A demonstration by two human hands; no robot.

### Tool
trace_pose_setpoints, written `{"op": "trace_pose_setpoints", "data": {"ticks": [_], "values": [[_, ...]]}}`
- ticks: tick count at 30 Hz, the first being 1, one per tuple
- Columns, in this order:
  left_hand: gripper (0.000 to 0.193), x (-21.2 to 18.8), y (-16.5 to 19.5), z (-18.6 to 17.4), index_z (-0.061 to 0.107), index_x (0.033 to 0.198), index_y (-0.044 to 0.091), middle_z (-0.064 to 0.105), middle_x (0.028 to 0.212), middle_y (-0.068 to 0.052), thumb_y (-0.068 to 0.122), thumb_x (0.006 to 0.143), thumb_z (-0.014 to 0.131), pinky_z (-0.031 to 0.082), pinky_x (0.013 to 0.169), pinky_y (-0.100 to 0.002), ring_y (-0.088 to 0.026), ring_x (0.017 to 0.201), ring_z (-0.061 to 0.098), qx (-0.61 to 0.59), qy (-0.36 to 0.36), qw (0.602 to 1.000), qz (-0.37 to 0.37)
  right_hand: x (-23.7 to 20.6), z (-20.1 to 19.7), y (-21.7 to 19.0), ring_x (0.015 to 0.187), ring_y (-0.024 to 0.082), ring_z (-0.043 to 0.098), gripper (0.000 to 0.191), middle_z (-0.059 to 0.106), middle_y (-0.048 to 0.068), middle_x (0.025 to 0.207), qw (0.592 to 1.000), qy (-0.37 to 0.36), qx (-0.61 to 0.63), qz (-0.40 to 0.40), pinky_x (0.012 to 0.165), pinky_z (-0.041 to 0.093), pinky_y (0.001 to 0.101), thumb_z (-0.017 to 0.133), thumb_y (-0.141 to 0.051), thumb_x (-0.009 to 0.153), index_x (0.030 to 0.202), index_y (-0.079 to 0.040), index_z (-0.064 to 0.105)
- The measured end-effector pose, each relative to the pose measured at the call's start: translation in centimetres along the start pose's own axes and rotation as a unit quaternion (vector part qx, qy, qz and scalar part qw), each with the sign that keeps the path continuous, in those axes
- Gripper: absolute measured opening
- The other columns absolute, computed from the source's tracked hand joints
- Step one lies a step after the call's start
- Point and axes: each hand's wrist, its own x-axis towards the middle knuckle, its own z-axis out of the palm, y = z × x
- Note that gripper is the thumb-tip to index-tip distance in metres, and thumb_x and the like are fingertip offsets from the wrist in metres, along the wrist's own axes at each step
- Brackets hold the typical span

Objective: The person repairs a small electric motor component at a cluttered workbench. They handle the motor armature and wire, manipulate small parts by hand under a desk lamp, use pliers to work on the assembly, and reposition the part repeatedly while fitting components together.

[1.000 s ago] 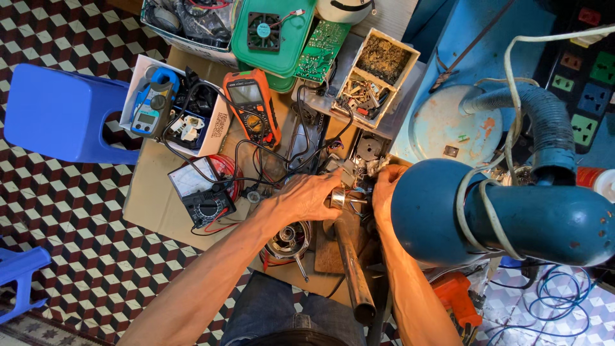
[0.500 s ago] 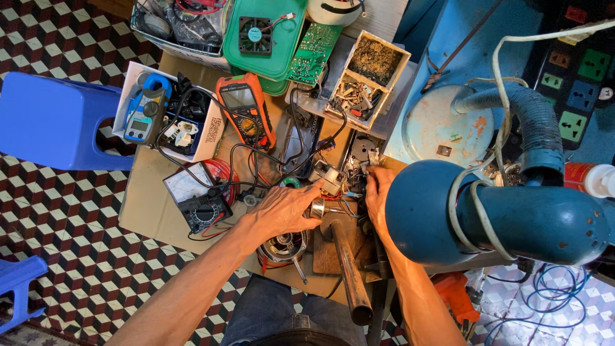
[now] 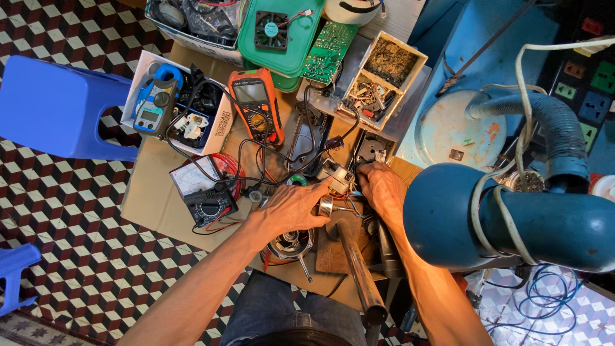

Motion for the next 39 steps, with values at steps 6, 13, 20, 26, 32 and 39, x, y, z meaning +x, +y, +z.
{"op": "trace_pose_setpoints", "data": {"ticks": [6, 13, 20, 26, 32, 39], "values": [[0.097, -0.3, 0.2, -0.2, 0.038, 0.152, 0.004, 0.074, 0.115, -0.012, 0.041, 0.074, 0.083, 0.058, 0.076, -0.048, -0.038, 0.087, 0.072, -0.011, 0.043, 0.998, 0.035, 0.9, 0.8, -1.2, 0.092, 0.041, 0.067, 0.025, 0.069, 0.017, 0.096, 0.995, 0.025, -0.1, 0.015, 0.073, 0.055, 0.051, 0.068, -0.006, 0.081, 0.105, -0.01, 0.074], [0.095, -0.4, 0.4, -0.5, 0.039, 0.151, 0.005, 0.073, 0.108, -0.015, 0.041, 0.075, 0.083, 0.057, 0.073, -0.049, -0.039, 0.084, 0.071, 0.0, 0.033, 0.999, 0.017, 0.9, 0.2, -0.7, 0.089, 0.043, 0.068, 0.022, 0.072, 0.021, 0.096, 0.994, 0.004, -0.074, 0.082, 0.074, 0.055, 0.0521, 0.071, -0.016, 0.087, 0.108, -0.011, 0.075], [0.095, -0.6, 0.8, -0.8, 0.039, 0.152, 0.004, 0.073, 0.106, -0.017, 0.04, 0.076, 0.083, 0.057, 0.074, -0.049, -0.039, 0.083, 0.071, 0.007, 0.029, 0.999, 0.015, 1.9, -0.5, -0.4, 0.086, 0.041, 0.071, 0.027, 0.072, 0.023, 0.088, 0.997, -0.055, -0.018, 0.051, 0.079, 0.056, 0.048, 0.07, -0.016, 0.087, 0.113, -0.011, 0.075], [0.095, -0.6, 1.0, -1.0, 0.038, 0.154, 0.006, 0.073, 0.109, -0.015, 0.039, 0.077, 0.082, 0.057, 0.077, -0.047, -0.036, 0.084, 0.072, 0.002, 0.0, 1.0, -0.015, 2.3, -0.3, -0.7, 0.079, 0.043, 0.069, 0.016, 0.071, 0.021, 0.08, 0.99, -0.075, -0.119, -0.002, 0.07, 0.053, 0.0523, 0.069, -0.012, 0.083, 0.097, -0.009, 0.075], [0.094, -0.8, 1.4, -0.9, 0.039, 0.152, 0.006, 0.073, 0.114, -0.012, 0.038, 0.075, 0.083, 0.057, 0.077, -0.047, -0.037, 0.086, 0.072, -0.01, 0.044, 0.999, 0.009, 2.9, 0.2, -0.9, 0.078, 0.041, 0.07, 0.009, 0.07, 0.022, 0.08, 0.974, -0.084, -0.207, -0.02, 0.068, 0.054, 0.0519, 0.068, -0.008, 0.081, 0.087, -0.009, 0.074], [0.093, -0.7, 1.4, -1.0, 0.037, 0.154, 0.007, 0.074, 0.112, -0.015, 0.039, 0.079, 0.081, 0.058, 0.076, -0.047, -0.037, 0.085, 0.072, -0.016, 0.023, 0.999, -0.018, -0.2, 0.3, -0.2, 0.073, 0.037, 0.07, 0.018, 0.072, 0.021, 0.088, 0.997, 0.056, -0.053, 0.03, 0.064, 0.054, 0.0472, 0.07, -0.016, 0.089, 0.099, -0.002, 0.071]]}}
